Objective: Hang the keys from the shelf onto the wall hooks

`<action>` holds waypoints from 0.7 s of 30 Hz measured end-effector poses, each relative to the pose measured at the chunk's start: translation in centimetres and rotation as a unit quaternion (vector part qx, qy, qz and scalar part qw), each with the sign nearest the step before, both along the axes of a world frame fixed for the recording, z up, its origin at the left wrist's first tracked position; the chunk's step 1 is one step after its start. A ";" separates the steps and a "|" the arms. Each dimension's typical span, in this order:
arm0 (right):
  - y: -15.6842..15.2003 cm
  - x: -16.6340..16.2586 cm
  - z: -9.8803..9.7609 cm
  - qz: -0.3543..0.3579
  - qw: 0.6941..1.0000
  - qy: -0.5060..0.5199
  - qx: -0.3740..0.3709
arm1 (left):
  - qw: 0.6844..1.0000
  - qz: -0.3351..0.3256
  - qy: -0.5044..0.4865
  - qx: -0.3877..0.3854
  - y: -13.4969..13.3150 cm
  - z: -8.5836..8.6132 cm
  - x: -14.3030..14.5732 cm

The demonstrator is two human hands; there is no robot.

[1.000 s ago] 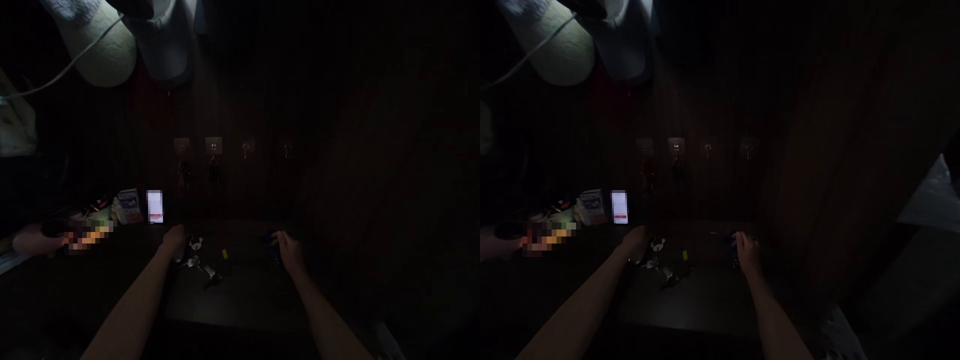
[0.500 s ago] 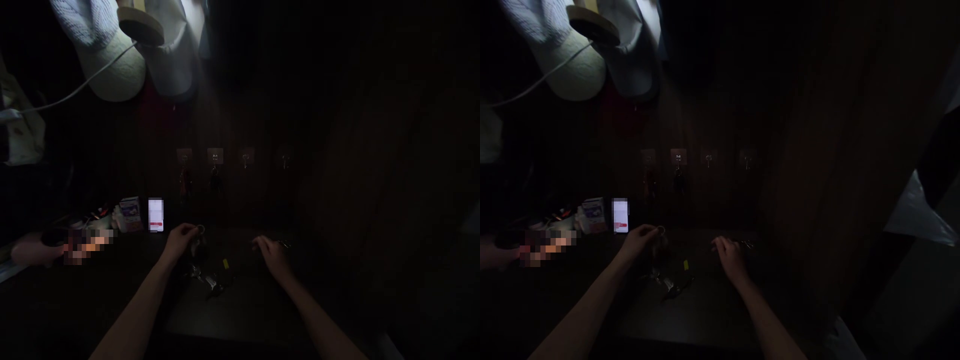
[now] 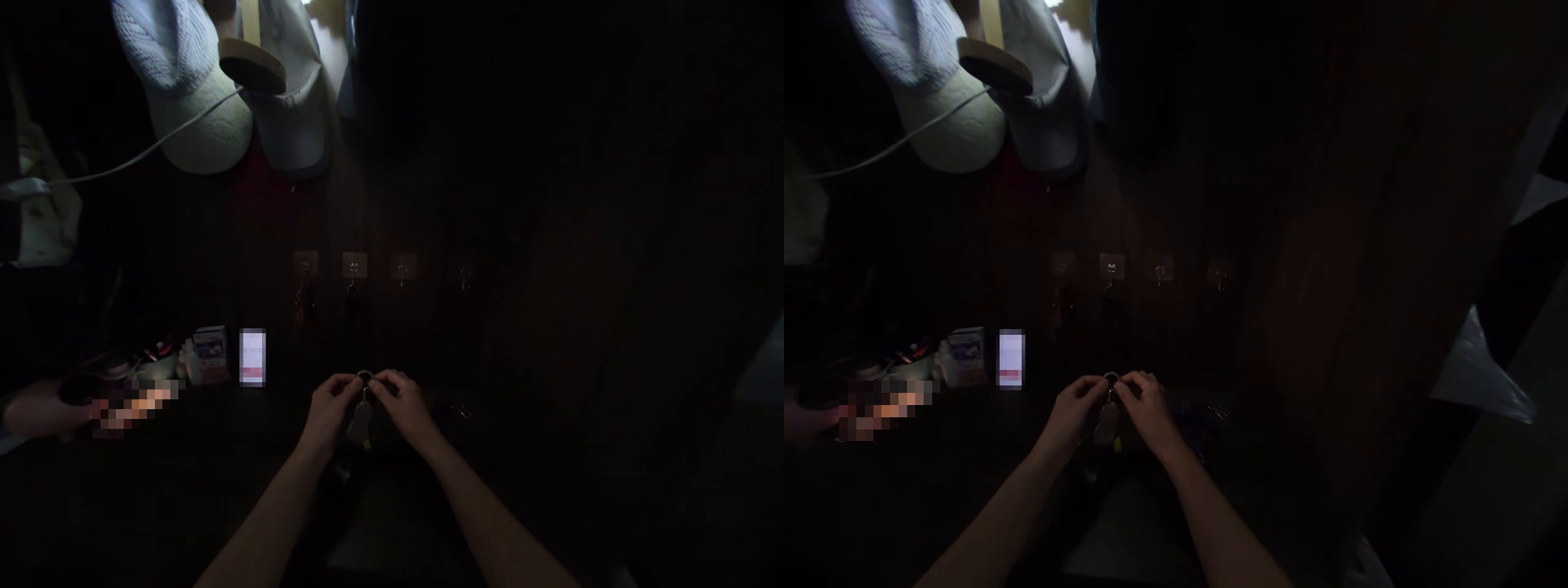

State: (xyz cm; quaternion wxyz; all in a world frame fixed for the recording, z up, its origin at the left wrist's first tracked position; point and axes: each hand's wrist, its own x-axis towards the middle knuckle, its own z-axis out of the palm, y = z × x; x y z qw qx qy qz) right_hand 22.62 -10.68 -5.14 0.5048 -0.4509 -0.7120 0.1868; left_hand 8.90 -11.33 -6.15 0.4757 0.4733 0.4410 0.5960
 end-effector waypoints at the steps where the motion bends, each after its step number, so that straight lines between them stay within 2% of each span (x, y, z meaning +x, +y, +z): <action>1: 0.0 0.1 0.1 -0.001 1.000 0.004 -0.003 | 1.000 -0.001 -0.003 0.001 0.0 -0.1 0.2; 7: 0.2 1.0 1.1 -0.005 1.000 -0.023 0.007 | 0.998 -0.014 0.031 0.053 0.5 -0.5 0.3; 13: 0.6 1.7 1.8 0.010 0.997 -0.071 0.025 | 0.989 -0.010 0.098 0.108 0.7 0.8 0.0; 21: 0.9 1.6 1.6 -0.004 0.998 -0.046 0.034 | 0.982 -0.012 0.147 0.118 1.4 1.2 0.3</action>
